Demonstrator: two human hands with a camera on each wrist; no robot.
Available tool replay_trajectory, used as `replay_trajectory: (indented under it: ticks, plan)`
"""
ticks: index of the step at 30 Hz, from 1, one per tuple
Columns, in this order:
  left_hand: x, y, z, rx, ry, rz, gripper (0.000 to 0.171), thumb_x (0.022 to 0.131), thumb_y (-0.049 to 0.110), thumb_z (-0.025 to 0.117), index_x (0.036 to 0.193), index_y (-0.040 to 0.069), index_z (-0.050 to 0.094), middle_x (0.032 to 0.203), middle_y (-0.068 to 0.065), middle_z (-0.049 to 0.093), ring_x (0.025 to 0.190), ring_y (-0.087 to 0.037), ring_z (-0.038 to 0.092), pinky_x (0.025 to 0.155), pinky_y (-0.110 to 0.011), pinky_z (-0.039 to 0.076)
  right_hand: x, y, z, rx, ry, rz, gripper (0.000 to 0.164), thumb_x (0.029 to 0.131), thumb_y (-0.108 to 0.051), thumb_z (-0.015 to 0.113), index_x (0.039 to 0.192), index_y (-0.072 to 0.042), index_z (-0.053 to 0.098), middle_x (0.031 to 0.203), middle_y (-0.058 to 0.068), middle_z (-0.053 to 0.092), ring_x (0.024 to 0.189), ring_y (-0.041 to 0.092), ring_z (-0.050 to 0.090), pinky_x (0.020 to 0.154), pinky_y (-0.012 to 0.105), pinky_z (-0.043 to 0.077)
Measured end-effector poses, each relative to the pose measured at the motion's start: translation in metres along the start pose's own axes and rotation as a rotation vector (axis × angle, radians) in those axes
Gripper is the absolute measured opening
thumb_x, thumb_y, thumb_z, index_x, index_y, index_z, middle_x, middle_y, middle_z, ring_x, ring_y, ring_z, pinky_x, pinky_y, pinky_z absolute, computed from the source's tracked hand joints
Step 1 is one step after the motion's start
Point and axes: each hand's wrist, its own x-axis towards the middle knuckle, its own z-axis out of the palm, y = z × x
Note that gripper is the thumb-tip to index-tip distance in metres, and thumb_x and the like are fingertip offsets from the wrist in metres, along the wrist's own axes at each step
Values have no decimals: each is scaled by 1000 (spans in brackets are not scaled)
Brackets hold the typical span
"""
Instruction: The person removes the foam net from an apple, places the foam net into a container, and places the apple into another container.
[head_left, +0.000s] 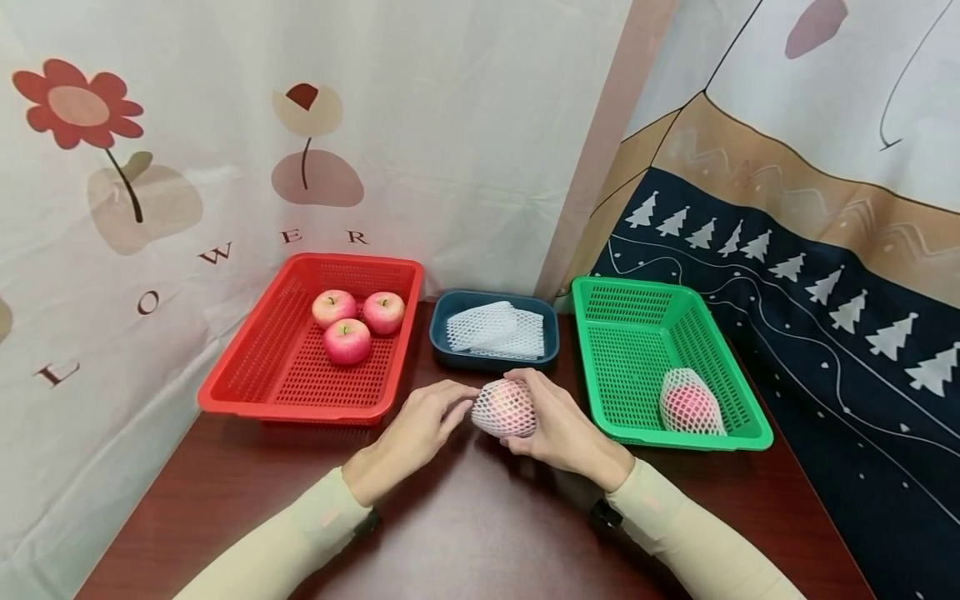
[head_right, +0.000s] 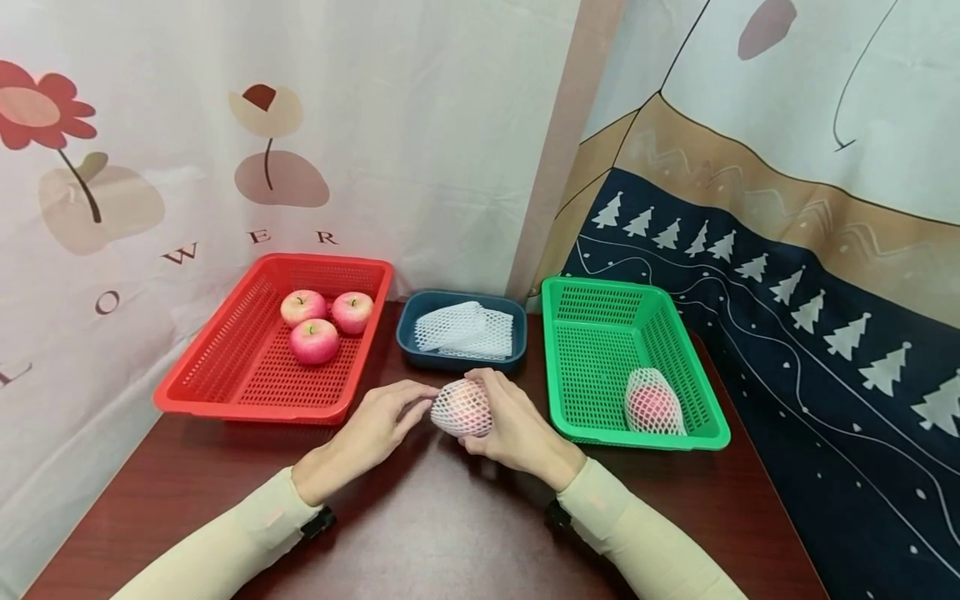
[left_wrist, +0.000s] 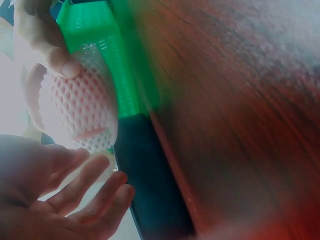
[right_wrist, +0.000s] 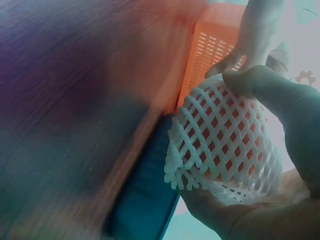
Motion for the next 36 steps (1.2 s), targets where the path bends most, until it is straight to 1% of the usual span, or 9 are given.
replay_trajectory:
  ticks: [7,11,15,18,22,25,27,31,36]
  plan:
    - [1,2,-2,-113,-1,-28,30,112,16,79,142,13,82,138,-4,84,128,-21,81,108,-45,69,0,-3,-2,20,7,5,91,83,-24,106,157,-10,55,141,8,73,120,19,76,104,41,68]
    - [2,2,-2,-146,-12,-18,37,111,16,81,148,13,79,142,-4,83,132,-22,80,111,-46,68,-1,-4,-2,32,7,6,92,83,-23,106,158,-8,54,139,9,74,118,18,76,103,40,68]
    - [2,2,-2,-147,-21,31,47,107,17,86,153,13,75,148,-3,81,138,-21,78,116,-47,65,-1,-6,-2,36,6,2,92,82,-22,106,157,-8,54,137,10,76,116,18,76,101,38,67]
    - [2,1,0,-140,-28,86,54,105,16,89,156,13,73,153,-3,78,142,-22,76,120,-47,63,-2,-7,-1,31,7,-4,93,80,-20,107,156,-9,54,136,9,76,116,17,76,100,38,67]
    - [1,2,2,-143,-51,135,59,103,14,90,159,11,70,161,-8,74,148,-27,73,124,-50,60,-2,-7,0,26,4,-24,100,77,-18,108,159,-7,52,146,11,74,124,20,76,106,41,67]
    - [2,3,2,-150,-71,147,61,103,14,91,160,10,70,164,-10,72,151,-28,71,125,-51,59,-1,-7,1,39,-3,-33,108,76,-17,109,163,-6,47,157,13,70,133,24,75,113,46,65]
    - [2,4,3,-154,-81,148,62,102,15,91,160,10,69,165,-10,71,152,-28,70,126,-51,58,-1,-8,1,55,-7,-36,111,75,-16,110,165,-6,45,160,14,69,137,25,75,116,47,64]
    - [2,3,3,-158,-77,161,67,99,14,94,161,10,68,166,-10,70,153,-29,70,126,-51,58,-1,-9,1,101,-6,-35,111,77,-14,107,167,-8,43,161,14,69,140,25,73,118,48,63]
    - [3,3,2,-161,-70,184,72,98,14,95,164,12,65,168,-10,68,152,-30,69,126,-46,59,-1,-9,0,146,0,-45,110,78,-14,105,168,-11,42,162,13,68,143,24,71,120,47,62]
